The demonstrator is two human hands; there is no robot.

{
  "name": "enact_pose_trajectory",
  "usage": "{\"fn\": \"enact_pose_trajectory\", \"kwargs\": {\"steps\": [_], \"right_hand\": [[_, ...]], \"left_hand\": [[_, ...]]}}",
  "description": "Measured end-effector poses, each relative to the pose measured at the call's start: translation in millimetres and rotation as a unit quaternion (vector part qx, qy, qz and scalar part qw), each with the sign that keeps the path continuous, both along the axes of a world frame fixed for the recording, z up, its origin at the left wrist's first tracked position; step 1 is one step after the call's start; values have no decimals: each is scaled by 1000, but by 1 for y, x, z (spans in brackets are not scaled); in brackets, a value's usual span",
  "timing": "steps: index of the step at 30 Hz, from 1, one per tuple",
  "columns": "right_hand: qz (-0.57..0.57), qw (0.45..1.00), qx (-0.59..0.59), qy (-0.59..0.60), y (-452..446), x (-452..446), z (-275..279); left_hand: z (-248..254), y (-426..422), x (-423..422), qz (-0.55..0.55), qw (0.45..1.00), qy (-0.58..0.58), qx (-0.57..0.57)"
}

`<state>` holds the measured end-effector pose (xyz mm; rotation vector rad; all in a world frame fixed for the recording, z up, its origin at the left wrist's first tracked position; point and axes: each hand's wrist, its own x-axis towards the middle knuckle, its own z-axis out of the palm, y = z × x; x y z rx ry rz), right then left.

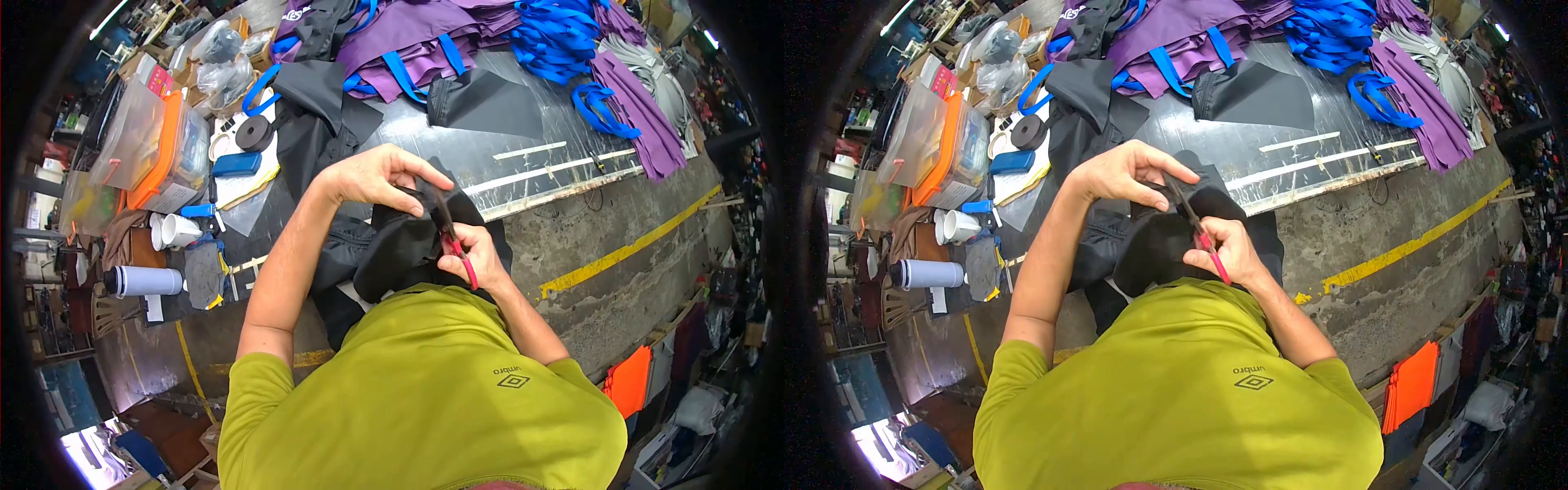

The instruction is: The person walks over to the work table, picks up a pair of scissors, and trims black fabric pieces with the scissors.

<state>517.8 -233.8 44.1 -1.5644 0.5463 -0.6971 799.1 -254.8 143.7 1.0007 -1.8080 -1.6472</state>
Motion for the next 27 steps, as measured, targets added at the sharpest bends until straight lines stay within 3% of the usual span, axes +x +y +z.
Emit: {"fn": "enact_pose_trajectory", "kwargs": {"steps": [2,3,4,6,10,13,16,21,24,27], "right_hand": [[-105,985,-136,-15,1,-1,17],[-173,978,-119,21,0,-3,23],[-192,977,-85,-38,-12,3,16],[-251,962,-109,-20,-33,1,16],[-134,983,80,-99,-72,3,1],[-210,969,-53,-119,-112,7,11],[-238,948,-174,-119,-181,1,35],[-271,898,-338,72,-276,2,79],[-293,864,-370,173,-306,17,83],[-362,767,-469,247,-312,23,76]], "left_hand": [[6,3,11,30,999,38,20],[9,5,13,44,997,57,31],[13,6,10,37,998,57,21],[20,6,2,24,998,56,-1],[21,-4,-9,23,999,20,-44],[18,-9,-3,79,993,4,-91],[31,3,6,147,987,-1,-63],[19,3,9,164,982,51,-83],[20,1,3,191,976,78,-67],[15,-5,-1,226,965,106,-85]]}}
